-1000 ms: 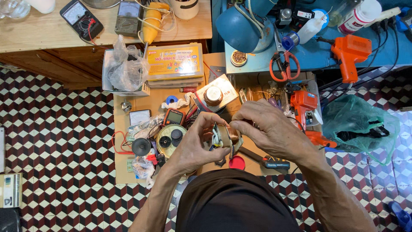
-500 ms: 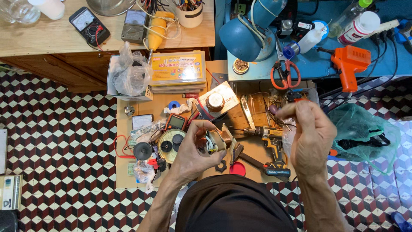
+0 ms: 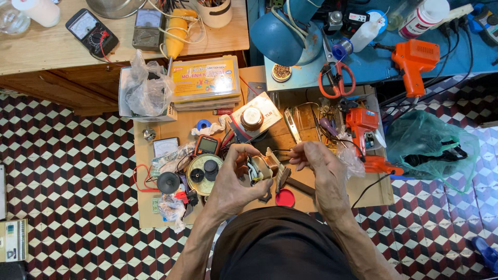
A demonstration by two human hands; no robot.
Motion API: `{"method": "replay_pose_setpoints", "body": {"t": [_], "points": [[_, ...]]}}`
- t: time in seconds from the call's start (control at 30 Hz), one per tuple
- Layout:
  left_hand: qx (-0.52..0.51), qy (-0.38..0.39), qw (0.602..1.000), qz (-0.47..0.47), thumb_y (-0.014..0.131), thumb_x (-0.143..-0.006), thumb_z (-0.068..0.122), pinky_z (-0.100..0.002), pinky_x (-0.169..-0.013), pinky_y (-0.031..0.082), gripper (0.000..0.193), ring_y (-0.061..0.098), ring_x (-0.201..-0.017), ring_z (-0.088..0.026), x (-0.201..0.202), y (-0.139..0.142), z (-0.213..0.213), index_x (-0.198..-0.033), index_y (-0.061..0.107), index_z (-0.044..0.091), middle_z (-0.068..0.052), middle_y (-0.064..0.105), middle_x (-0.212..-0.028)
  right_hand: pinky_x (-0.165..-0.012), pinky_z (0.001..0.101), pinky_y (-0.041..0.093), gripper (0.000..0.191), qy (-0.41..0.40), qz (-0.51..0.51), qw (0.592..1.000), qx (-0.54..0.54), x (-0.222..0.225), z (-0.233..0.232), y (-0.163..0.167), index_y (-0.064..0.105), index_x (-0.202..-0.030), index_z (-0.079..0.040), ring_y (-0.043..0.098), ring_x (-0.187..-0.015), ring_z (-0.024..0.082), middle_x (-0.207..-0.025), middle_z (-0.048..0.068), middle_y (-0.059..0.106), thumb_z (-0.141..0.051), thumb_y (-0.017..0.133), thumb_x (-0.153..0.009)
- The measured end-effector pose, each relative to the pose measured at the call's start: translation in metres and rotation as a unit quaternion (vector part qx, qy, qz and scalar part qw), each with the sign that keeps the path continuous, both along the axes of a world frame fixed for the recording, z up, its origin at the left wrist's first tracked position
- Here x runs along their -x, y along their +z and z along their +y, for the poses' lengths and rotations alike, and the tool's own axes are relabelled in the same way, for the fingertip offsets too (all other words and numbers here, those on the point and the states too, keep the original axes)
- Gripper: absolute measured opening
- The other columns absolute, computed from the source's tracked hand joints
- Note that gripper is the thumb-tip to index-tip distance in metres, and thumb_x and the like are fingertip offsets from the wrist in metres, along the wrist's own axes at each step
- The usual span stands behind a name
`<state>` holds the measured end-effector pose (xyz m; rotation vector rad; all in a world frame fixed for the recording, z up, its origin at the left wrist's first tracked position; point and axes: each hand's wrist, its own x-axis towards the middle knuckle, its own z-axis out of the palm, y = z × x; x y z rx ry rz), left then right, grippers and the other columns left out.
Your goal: The person holds a small cylindrical electrical component with copper windings and repeatedly inserts and removes a thin metal pin or wire into its side. The person rotates the component to inspect different angles while manipulating the pin with both hands.
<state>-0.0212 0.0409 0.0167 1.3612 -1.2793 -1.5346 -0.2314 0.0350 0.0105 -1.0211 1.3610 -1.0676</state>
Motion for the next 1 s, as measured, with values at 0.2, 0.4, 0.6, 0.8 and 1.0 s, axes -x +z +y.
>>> {"method": "replay_pose_setpoints", "body": {"t": [0.2,0.4,0.6,0.8,1.0], "points": [[-0.026,0.009,1.000,0.001,0.082,-0.073,0.014,-0.023,-0.053,0.047,0.056,0.059,-0.068,-0.008,0.004,0.006,-0.002,-0.119,0.051,0.009,-0.006,0.066,-0.090,-0.090,0.0287,0.054,0.031,-0.002,-0.098,0.994,-0.051,-0.004,0.004,-0.013,0.062,-0.119,0.001,0.068,-0.096,0.014,-0.105,0.010,0.073,-0.016,0.068,-0.094],[-0.007,-0.001,1.000,0.003,0.082,-0.073,0.013,-0.024,-0.066,0.051,0.056,0.061,-0.080,-0.008,0.005,0.004,-0.003,-0.120,0.052,0.007,-0.005,0.065,-0.094,-0.088,0.0296,0.055,0.026,-0.032,-0.184,0.980,-0.062,-0.004,0.004,-0.033,0.065,-0.115,0.002,0.068,-0.094,0.015,-0.103,0.010,0.071,-0.007,0.072,-0.092],[-0.003,-0.011,1.000,0.011,0.082,-0.073,0.014,-0.025,-0.074,0.054,0.056,0.064,-0.086,-0.009,0.005,-0.001,-0.003,-0.121,0.052,0.008,-0.004,0.067,-0.095,-0.085,0.0299,0.054,0.019,-0.039,-0.221,0.972,-0.071,0.003,0.005,-0.032,0.067,-0.110,0.001,0.066,-0.089,0.015,-0.097,0.010,0.071,-0.007,0.070,-0.093],[0.022,-0.022,0.999,0.008,0.082,-0.075,0.013,-0.027,-0.078,0.054,0.056,0.064,-0.088,-0.011,0.001,-0.010,-0.003,-0.122,0.052,0.007,-0.005,0.067,-0.096,-0.078,0.0300,0.049,0.013,-0.023,-0.320,0.931,-0.176,0.011,0.000,-0.024,0.066,-0.104,-0.002,0.063,-0.082,0.017,-0.089,0.008,0.068,-0.011,0.067,-0.094],[-0.023,-0.011,0.999,0.022,0.080,-0.075,0.016,-0.027,-0.074,0.056,0.055,0.065,-0.084,-0.010,0.001,-0.022,-0.001,-0.121,0.051,0.009,-0.004,0.068,-0.096,-0.082,0.0306,0.052,0.017,-0.035,-0.318,0.928,-0.190,0.014,0.004,-0.028,0.062,-0.105,0.001,0.063,-0.084,0.018,-0.092,0.009,0.068,-0.012,0.066,-0.094]]}}
